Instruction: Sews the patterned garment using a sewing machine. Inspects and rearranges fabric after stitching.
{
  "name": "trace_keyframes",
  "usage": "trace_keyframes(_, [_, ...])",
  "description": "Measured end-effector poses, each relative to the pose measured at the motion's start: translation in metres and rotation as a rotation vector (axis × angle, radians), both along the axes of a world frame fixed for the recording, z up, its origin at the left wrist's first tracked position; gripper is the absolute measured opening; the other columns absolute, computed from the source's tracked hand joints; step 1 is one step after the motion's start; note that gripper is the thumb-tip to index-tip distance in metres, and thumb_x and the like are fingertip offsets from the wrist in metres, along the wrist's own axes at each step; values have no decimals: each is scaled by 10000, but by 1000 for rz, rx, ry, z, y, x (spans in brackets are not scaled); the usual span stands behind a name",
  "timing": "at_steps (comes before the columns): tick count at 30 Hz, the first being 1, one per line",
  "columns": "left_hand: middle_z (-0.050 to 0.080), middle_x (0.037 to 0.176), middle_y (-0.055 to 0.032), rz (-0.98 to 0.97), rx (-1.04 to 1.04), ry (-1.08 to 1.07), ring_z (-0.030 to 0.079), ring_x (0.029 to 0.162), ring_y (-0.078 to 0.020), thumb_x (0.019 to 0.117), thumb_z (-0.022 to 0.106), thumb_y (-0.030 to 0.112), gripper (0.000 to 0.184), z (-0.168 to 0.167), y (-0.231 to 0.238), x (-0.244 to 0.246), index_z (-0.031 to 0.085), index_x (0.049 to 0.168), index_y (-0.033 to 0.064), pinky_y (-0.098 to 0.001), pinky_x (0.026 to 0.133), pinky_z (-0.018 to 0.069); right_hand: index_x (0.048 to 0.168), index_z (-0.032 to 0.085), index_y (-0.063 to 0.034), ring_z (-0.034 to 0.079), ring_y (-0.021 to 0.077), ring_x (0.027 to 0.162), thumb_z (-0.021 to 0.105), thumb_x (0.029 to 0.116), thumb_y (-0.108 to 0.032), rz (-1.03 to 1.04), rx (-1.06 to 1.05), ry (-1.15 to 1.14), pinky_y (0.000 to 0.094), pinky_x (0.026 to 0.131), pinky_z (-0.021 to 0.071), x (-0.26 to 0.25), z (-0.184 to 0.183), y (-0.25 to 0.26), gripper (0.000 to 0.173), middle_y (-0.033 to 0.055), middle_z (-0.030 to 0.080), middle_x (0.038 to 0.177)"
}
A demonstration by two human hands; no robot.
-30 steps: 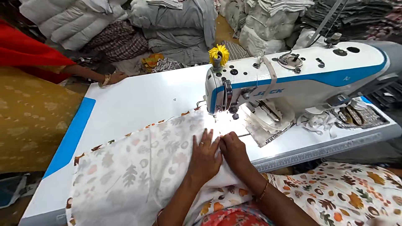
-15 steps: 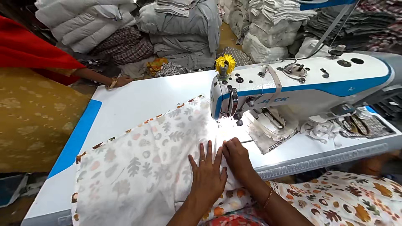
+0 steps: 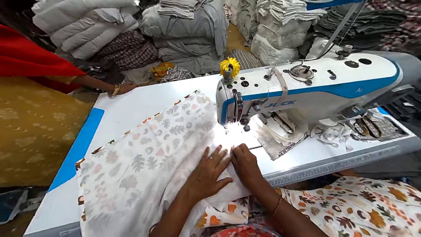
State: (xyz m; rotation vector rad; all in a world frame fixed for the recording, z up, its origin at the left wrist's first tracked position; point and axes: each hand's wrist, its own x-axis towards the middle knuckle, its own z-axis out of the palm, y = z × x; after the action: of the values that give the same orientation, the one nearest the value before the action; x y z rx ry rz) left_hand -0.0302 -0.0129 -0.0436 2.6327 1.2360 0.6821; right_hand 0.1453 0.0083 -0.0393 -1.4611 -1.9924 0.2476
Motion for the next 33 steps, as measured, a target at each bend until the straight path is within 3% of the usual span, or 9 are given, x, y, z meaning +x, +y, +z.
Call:
trace_keyframes(4, [668, 1273, -265, -238, -100, 1, 631, 1241, -439, 759, 711, -35, 284, 31, -19, 5, 761, 1010, 89, -574, 1002, 536, 898, 747, 63, 727, 290, 712, 653, 904, -32, 1, 26, 18, 367, 651, 618, 0, 2, -7, 134, 196, 702, 858])
trace_keyframes(9, [702, 1233, -223, -199, -78, 78, 666, 1208, -387, 826, 650, 140, 179, 34, -44, 18, 685, 691, 28, -531, 896, 590, 896, 748, 50, 720, 263, 706, 648, 909, -39, -15, 32, 33, 340, 649, 616, 1, -1, -8, 134, 178, 693, 857])
trace_keyframes(14, [595, 1436, -204, 21, -271, 233, 530, 1381, -389, 867, 622, 286, 342, 49, -46, 24, 691, 714, -12, -574, 947, 542, 899, 745, 59, 721, 273, 701, 654, 898, -23, -13, 29, 38, 352, 652, 618, 0, -1, -7, 122, 186, 694, 861])
trace_keyframes(18, [730, 1208, -161, -97, -215, 137, 694, 1141, -365, 898, 668, 327, 400, 49, -47, 21, 675, 640, 20, -569, 854, 571, 899, 744, 67, 723, 282, 699, 661, 896, -23, -9, 32, 42, 359, 650, 620, 0, 0, -7, 122, 196, 696, 863])
trace_keyframes(21, [734, 1046, -183, -234, -536, 2, 722, 930, -355, 947, 673, 373, 407, 70, -64, 16, 716, 818, -11, -549, 764, 571, 896, 743, 69, 721, 283, 718, 656, 907, -36, 4, 1, 36, 365, 672, 620, 0, 2, -3, 137, 194, 692, 863])
trace_keyframes(23, [716, 1192, -222, 127, -435, -78, 703, 1087, -398, 952, 671, 444, 459, 74, -83, 10, 745, 1015, -4, -570, 897, 564, 904, 735, 73, 722, 295, 767, 636, 938, -43, 11, -100, 29, 380, 711, 617, -2, 8, 3, 157, 204, 690, 901])
trace_keyframes(27, [232, 1635, -330, 724, -390, 20, 161, 1487, -617, 1012, 403, 602, 715, 36, -65, -47, 468, 1546, 131, -860, 1070, 135, 904, 725, 77, 708, 301, 774, 636, 948, -44, 16, -204, 23, 390, 716, 606, -4, 15, 18, 157, 205, 669, 900])
trace_keyframes(31, [308, 1660, -183, 600, -251, 232, 211, 1537, -480, 991, 443, 630, 700, 14, -3, -146, 462, 1559, 223, -822, 1119, 108, 937, 733, 54, 694, 315, 839, 646, 954, -49, 78, -323, 44, 426, 775, 587, 4, 23, 24, 136, 200, 669, 912])
trace_keyframes(33, [303, 1590, -364, 628, -244, 276, 211, 1484, -600, 945, 682, 495, 729, 45, 17, -141, 511, 1506, 63, -845, 1102, 109, 921, 743, 33, 684, 320, 839, 668, 941, -54, 103, -345, 73, 455, 778, 571, 9, 28, 28, 117, 191, 672, 883])
